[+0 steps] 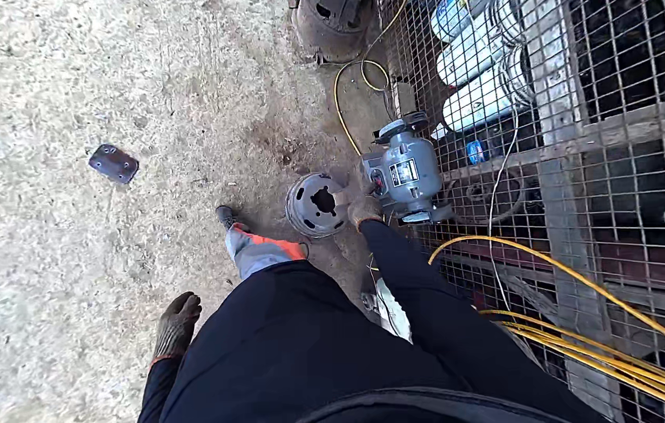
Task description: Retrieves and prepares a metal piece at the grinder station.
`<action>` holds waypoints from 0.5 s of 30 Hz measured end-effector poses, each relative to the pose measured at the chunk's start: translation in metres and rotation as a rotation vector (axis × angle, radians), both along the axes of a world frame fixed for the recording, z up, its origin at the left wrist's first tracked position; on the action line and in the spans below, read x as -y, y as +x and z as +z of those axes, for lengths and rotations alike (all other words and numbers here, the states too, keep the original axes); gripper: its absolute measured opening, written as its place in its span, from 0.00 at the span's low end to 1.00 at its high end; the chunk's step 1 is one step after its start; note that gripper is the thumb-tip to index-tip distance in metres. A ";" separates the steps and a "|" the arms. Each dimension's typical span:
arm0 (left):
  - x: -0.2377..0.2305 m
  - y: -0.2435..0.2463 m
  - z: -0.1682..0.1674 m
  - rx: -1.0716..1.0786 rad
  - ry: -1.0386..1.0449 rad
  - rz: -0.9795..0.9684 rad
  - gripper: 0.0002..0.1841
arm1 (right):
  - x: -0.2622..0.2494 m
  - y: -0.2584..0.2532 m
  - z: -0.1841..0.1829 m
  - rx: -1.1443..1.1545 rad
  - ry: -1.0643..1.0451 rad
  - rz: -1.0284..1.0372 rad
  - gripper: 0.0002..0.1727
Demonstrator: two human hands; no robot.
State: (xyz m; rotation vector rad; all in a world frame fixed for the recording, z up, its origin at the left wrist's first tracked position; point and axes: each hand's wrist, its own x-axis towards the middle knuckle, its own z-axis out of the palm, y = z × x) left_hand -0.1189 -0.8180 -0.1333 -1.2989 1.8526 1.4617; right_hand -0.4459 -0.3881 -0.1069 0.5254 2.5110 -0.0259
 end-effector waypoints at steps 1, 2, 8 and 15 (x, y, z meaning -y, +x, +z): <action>0.026 -0.015 0.001 0.030 -0.026 -0.026 0.24 | 0.005 -0.004 0.011 0.041 0.026 -0.031 0.46; 0.051 -0.027 0.005 0.061 -0.048 -0.052 0.24 | 0.008 -0.007 0.013 0.056 0.080 -0.052 0.47; 0.196 -0.096 0.026 0.050 -0.108 0.003 0.27 | 0.018 -0.032 0.012 0.094 0.214 -0.125 0.59; 0.270 -0.159 0.038 0.086 -0.085 0.018 0.26 | 0.021 -0.031 0.015 0.106 0.200 -0.241 0.62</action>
